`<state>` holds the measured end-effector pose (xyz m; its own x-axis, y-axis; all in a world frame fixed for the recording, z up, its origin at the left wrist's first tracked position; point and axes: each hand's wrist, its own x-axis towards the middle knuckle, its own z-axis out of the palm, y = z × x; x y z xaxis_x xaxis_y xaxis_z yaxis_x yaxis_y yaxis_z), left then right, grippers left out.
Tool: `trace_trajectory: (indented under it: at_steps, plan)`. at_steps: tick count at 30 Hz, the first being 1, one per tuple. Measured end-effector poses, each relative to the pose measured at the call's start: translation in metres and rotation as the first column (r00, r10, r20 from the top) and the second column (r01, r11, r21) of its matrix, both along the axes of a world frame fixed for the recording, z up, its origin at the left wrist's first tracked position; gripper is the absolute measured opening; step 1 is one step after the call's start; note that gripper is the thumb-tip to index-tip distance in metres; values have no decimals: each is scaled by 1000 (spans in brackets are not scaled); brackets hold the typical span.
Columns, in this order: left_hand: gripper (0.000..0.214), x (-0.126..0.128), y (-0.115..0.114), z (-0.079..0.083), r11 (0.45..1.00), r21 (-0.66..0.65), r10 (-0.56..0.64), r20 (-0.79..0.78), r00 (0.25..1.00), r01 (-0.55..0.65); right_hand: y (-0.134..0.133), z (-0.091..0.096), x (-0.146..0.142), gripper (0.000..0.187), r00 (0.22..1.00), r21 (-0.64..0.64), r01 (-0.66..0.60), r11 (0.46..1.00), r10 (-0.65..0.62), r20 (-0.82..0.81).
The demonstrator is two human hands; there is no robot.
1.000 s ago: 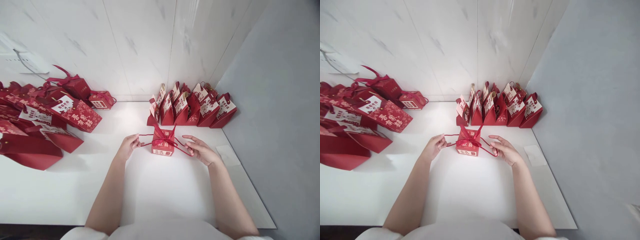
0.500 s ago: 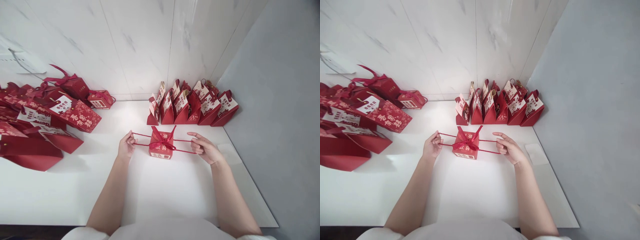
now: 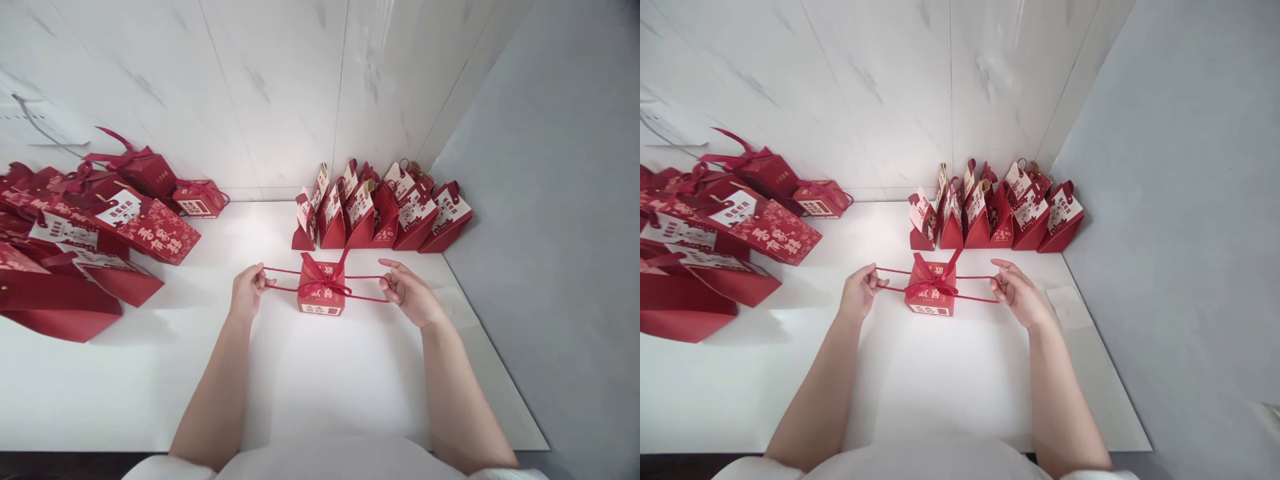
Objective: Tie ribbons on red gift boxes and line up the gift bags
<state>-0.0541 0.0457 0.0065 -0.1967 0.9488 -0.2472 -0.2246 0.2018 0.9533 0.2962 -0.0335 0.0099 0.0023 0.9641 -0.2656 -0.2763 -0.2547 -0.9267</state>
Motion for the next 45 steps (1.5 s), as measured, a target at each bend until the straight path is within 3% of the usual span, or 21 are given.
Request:
trace_trajectory:
  at_steps: [2, 4, 7, 9, 11, 13, 15, 18, 21, 24, 27, 36, 45]
  plan:
    - [20, -3, -1, -7, 986, 133, -40, -376, 926, 97, -1, -7, -5, 47, 964, 75, -12, 997, -8, 266]
    - [33, -5, -2, -12, 948, 213, -77, -569, 819, 238, -1, -15, -12, 64, 860, 115, -100, 988, 27, 510]
    - [72, -1, -5, -15, 796, 203, -367, -587, 722, 570, 0, -26, -29, 100, 722, 173, -313, 934, 116, 682]
    - [101, 4, -8, -14, 667, 128, -512, -637, 576, 734, 2, -33, -42, 117, 659, 208, -442, 873, 158, 736]
    - [119, 9, -12, -12, 607, 37, -529, -727, 438, 794, 5, -37, -54, 122, 621, 238, -509, 827, 161, 767]
    - [114, 13, -16, -10, 588, 1, -522, -763, 381, 809, 6, -38, -62, 114, 636, 277, -528, 802, 157, 756]
    - [98, 16, -20, -7, 573, 19, -548, -734, 400, 820, 5, -36, -67, 102, 719, 323, -508, 798, 186, 670]
    - [74, 22, -23, -7, 575, 62, -639, -589, 495, 816, 3, -29, -70, 97, 884, 362, -387, 848, 230, 407]
    - [70, 35, -26, -13, 629, 138, -672, -399, 624, 765, 4, -26, -71, 80, 961, 337, -262, 904, 212, 180]
    - [67, 52, -29, -22, 758, 113, -579, -336, 743, 642, 8, -28, -73, 60, 975, 279, -220, 935, 200, 99]
    - [57, 62, -32, -26, 846, 68, -462, -402, 791, 529, 10, -30, -74, 62, 967, 240, -246, 939, 221, 126]
    - [41, 59, -29, -22, 887, 69, -411, -331, 849, 456, 10, -33, -74, 67, 956, 245, -263, 933, 218, 196]
    - [48, 58, -30, -24, 870, 58, -436, -374, 818, 490, 11, -34, -73, 67, 962, 231, -257, 938, 225, 157]
